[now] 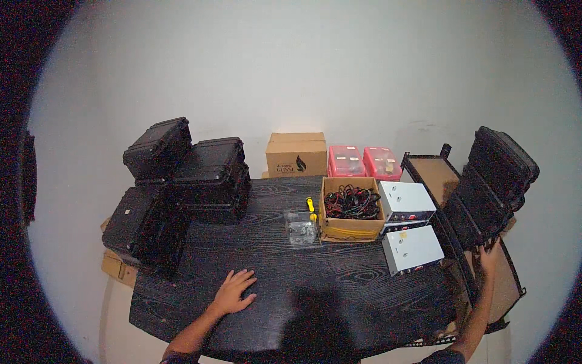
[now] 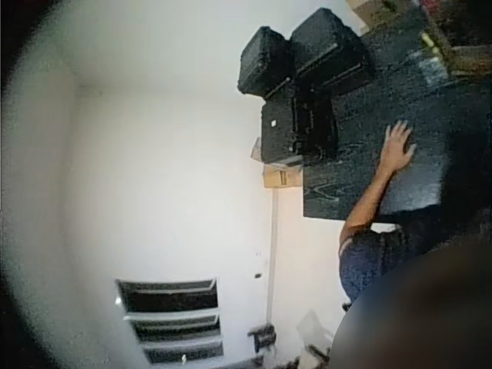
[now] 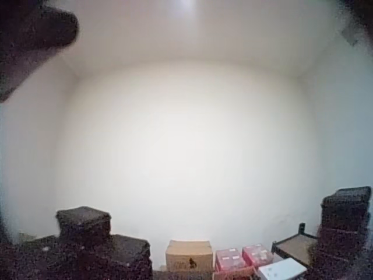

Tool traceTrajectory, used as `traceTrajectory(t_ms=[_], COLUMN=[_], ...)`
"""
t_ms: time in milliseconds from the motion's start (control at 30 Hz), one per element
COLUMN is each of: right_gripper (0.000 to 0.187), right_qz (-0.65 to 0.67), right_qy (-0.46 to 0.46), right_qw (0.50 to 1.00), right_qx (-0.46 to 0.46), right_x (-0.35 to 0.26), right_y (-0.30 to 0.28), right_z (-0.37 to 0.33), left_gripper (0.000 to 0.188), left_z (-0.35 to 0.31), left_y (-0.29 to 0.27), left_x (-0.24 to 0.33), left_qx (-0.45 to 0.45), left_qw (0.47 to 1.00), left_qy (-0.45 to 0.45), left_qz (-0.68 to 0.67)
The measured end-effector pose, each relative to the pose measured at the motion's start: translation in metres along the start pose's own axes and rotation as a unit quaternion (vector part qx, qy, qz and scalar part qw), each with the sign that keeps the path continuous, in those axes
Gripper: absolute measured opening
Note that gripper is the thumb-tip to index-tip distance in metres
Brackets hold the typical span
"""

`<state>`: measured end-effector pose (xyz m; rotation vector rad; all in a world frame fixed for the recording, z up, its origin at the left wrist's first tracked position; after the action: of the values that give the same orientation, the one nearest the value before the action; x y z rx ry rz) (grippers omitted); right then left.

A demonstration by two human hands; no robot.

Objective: Packing a small white box and various cables into a black protective hard-shell case.

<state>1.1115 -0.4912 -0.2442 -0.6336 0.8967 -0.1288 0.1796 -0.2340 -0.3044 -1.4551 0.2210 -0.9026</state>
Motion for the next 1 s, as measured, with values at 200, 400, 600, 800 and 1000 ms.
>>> traceTrajectory(t_ms=[200, 400, 600, 800, 1000], right_gripper=[0.081, 0.065, 0.057, 0.050, 0.046], right_qz=[0.154, 0.325, 0.409, 0.553, 0.558], right_qy=[0.139, 0.167, 0.185, 0.189, 0.192], right_qw=[0.977, 0.918, 0.889, 0.811, 0.803], right_qx=[-0.045, 0.152, 0.089, -0.035, -0.081], right_x=[-0.001, -0.065, -0.157, -0.167, -0.109], right_y=[0.069, 0.002, -0.031, -0.004, -0.006], right_z=[0.017, 0.063, 0.095, 0.118, 0.165], left_gripper=[0.059, 0.057, 0.057, 0.058, 0.057], left_z=[-0.007, -0.007, -0.005, -0.009, -0.007], left_y=[-0.008, -0.007, -0.006, -0.009, -0.006], left_x=[0.004, 0.003, 0.004, 0.005, 0.003], left_qx=[-0.008, 0.001, 0.007, 0.005, 0.009], left_qw=[0.999, 0.999, 1.000, 0.999, 0.999], left_qy=[-0.020, -0.017, -0.013, -0.026, -0.020], left_qz=[0.037, 0.035, 0.026, 0.037, 0.029])
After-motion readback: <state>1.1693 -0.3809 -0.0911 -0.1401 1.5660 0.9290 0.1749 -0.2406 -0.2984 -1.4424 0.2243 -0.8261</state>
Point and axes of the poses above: each hand's wrist, its own z-axis towards the middle knuckle, its own y-axis out of the palm, x = y × z, the point moved 3 cm from there along z, towards the middle knuckle
